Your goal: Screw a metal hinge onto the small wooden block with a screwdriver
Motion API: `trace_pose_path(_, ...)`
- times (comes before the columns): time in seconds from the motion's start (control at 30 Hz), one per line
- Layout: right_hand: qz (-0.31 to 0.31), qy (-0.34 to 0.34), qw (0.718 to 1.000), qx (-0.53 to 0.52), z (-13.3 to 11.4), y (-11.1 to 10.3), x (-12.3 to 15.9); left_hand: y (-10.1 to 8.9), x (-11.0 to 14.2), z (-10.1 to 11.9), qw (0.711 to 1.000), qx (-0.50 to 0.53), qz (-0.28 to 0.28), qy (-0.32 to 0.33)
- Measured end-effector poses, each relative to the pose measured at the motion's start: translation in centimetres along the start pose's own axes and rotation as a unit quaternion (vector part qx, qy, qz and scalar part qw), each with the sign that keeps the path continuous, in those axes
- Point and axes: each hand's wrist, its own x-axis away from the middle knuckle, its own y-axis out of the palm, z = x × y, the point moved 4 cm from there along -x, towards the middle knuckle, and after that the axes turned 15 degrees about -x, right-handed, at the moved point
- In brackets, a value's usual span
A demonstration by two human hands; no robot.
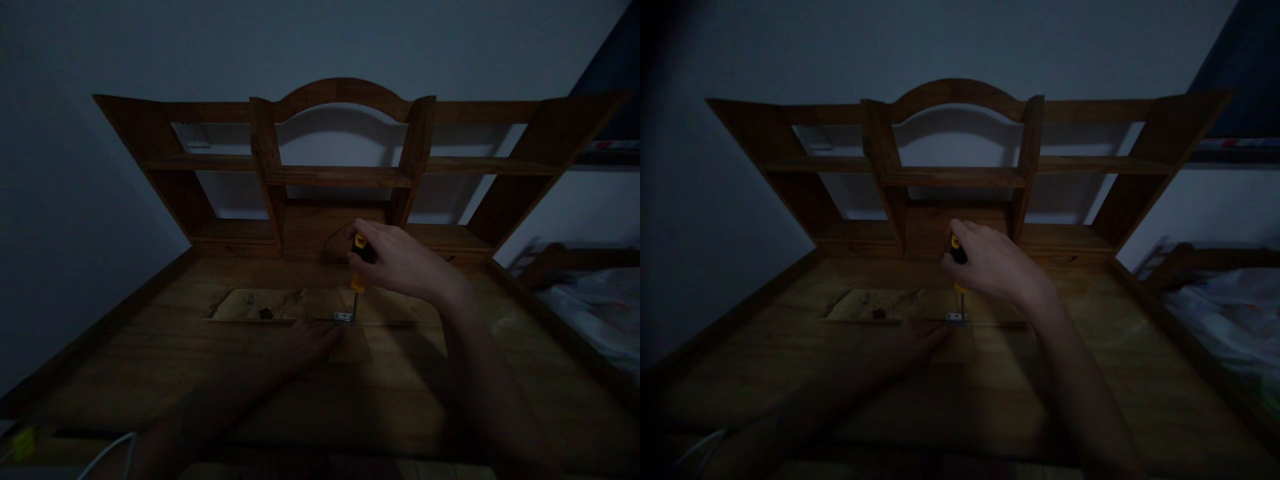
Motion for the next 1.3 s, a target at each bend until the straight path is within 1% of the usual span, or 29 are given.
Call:
trace_pose_path(0.07,-0.005,-0.014,1.0,-0.025,-0.25,-0.05,0.07,-0.04,-0.01,-0.03,1.0,0.0,-0.003,0.003)
trace_pose_path(0.13,-0.007,-0.018,0.999,-0.026,-0.37,-0.04,0.1,-0.19,-0.07,-0.04,1.0,0.002,-0.013,0.007)
trace_pose_path(0.2,-0.002,-0.009,1.0,0.007,-0.33,0.03,0.04,-0.41,-0.17,-0.03,1.0,0.002,-0.022,0.006)
trace_pose_path(0.33,0.032,0.019,0.994,0.102,-0.25,0.01,-0.14,-0.76,-0.25,-0.03,1.0,0.003,-0.017,-0.008)
trace_pose_path(0.4,0.032,0.021,0.995,0.091,-0.36,-0.02,-0.12,-0.71,-0.21,0.03,1.0,0.008,-0.025,-0.005)
trace_pose_path(0.53,0.004,-0.005,1.0,-0.003,-0.67,0.02,0.04,-0.51,-0.06,-0.05,0.999,0.011,-0.038,-0.01)
trace_pose_path(0.6,0.001,-0.009,1.0,-0.019,-0.68,0.13,-0.01,-0.4,0.02,-0.05,0.999,0.013,-0.043,-0.007)
trace_pose_path(0.67,0.013,-0.001,1.0,0.006,-0.58,0.22,-0.14,-0.34,0.09,-0.05,0.999,0.012,-0.04,-0.005)
trace_pose_path(0.77,0.039,0.016,0.995,0.088,-0.51,0.17,-0.27,-0.24,0.14,-0.06,0.999,0.009,-0.032,-0.005)
trace_pose_path(0.83,0.037,0.024,0.992,0.121,-0.52,0.05,-0.2,-0.14,0.13,-0.07,1.0,0.009,-0.029,-0.003)
trace_pose_path(0.9,0.018,0.023,0.994,0.107,-0.55,-0.02,-0.04,-0.11,0.07,-0.06,1.0,0.012,-0.024,0.0)
trace_pose_path(0.97,0.003,0.017,0.997,0.069,-0.55,-0.03,0.09,-0.18,-0.02,-0.1,1.0,0.016,-0.024,-0.002)
trace_pose_path(1.07,-0.001,0.01,0.999,0.032,-0.4,0.14,0.05,-0.52,-0.19,-0.09,0.999,0.021,-0.037,0.0)
trace_pose_path(1.23,0.03,0.025,0.994,0.103,-0.07,0.39,-0.28,-0.86,-0.25,-0.1,0.998,0.021,-0.051,-0.005)
trace_pose_path(1.3,0.021,0.021,0.995,0.095,-0.14,0.46,-0.31,-0.55,-0.12,-0.05,0.999,0.02,-0.044,0.002)
